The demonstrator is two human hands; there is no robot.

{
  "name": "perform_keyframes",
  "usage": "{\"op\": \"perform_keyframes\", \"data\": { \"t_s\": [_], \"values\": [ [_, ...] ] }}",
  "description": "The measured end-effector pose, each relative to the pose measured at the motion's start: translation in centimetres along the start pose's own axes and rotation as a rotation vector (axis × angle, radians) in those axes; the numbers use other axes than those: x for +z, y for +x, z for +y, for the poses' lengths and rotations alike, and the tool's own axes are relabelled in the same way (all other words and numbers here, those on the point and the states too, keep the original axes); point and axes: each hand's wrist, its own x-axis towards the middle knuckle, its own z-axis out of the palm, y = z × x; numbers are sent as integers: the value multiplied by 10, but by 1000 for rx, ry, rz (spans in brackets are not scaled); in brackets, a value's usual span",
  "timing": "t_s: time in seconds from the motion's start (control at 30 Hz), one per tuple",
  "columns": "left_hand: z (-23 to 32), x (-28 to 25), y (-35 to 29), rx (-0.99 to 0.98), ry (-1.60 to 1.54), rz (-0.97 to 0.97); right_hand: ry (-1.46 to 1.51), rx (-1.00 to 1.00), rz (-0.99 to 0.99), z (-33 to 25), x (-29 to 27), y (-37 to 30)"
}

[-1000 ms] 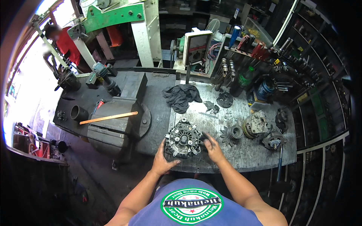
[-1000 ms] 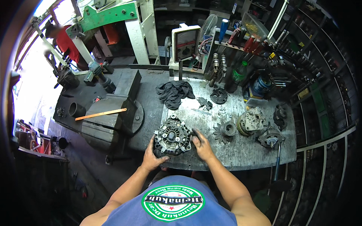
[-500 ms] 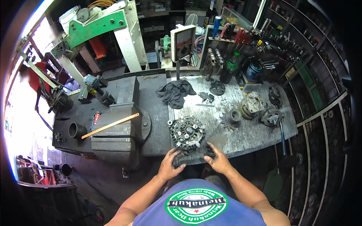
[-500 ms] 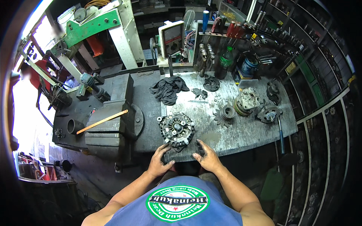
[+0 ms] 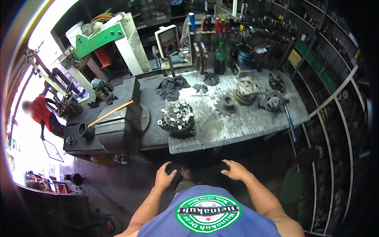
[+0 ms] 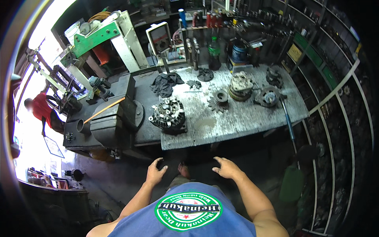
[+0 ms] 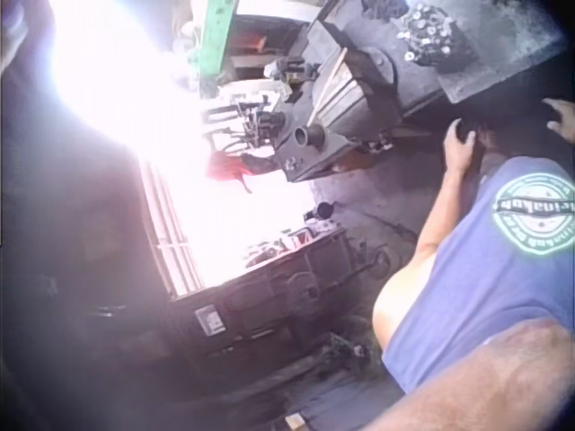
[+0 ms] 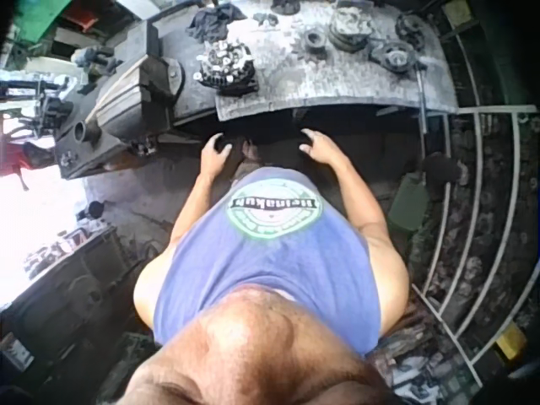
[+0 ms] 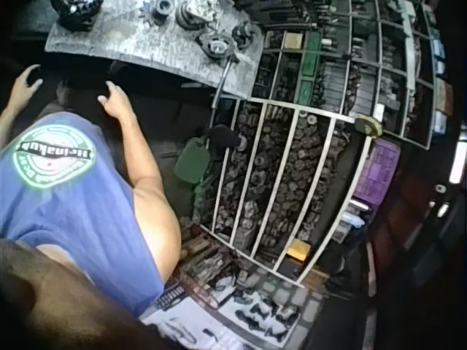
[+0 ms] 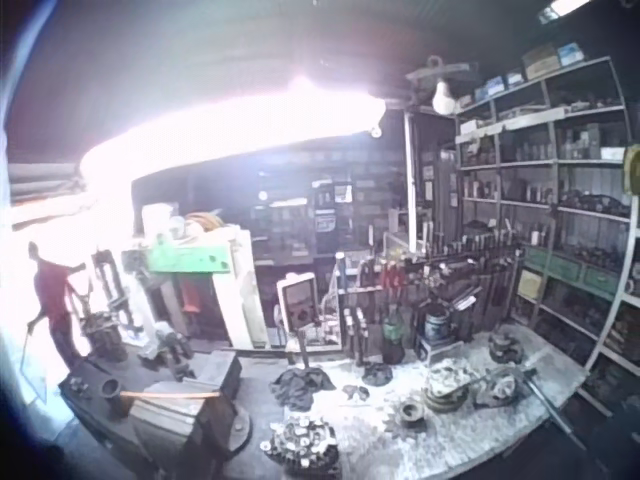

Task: The person assembles a mechanical component on a workbench. They insert small cylindrical parts into a circular housing, use a hammer to tap them into place, and wipe the assembly with a cloth. The person handles the component repeatedly, adjusting and cleaning it throughout the process.

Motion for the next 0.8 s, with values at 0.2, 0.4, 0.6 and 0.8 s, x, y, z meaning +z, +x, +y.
{"op": "perform_keyframes", "data": {
  "t_s": [0.2,0.4,0.6,0.8],
  "values": [
    [-76,10,-81,-301,184,-349,121,421,-143,132,102,-93],
    [-146,7,-141,-481,425,-533,157,845,-223,251,217,-204],
    [-155,8,-157,-532,439,-544,256,1066,-253,285,244,-249],
    [-129,18,-124,-422,356,-482,234,867,-91,265,228,-197]
  ]
}}
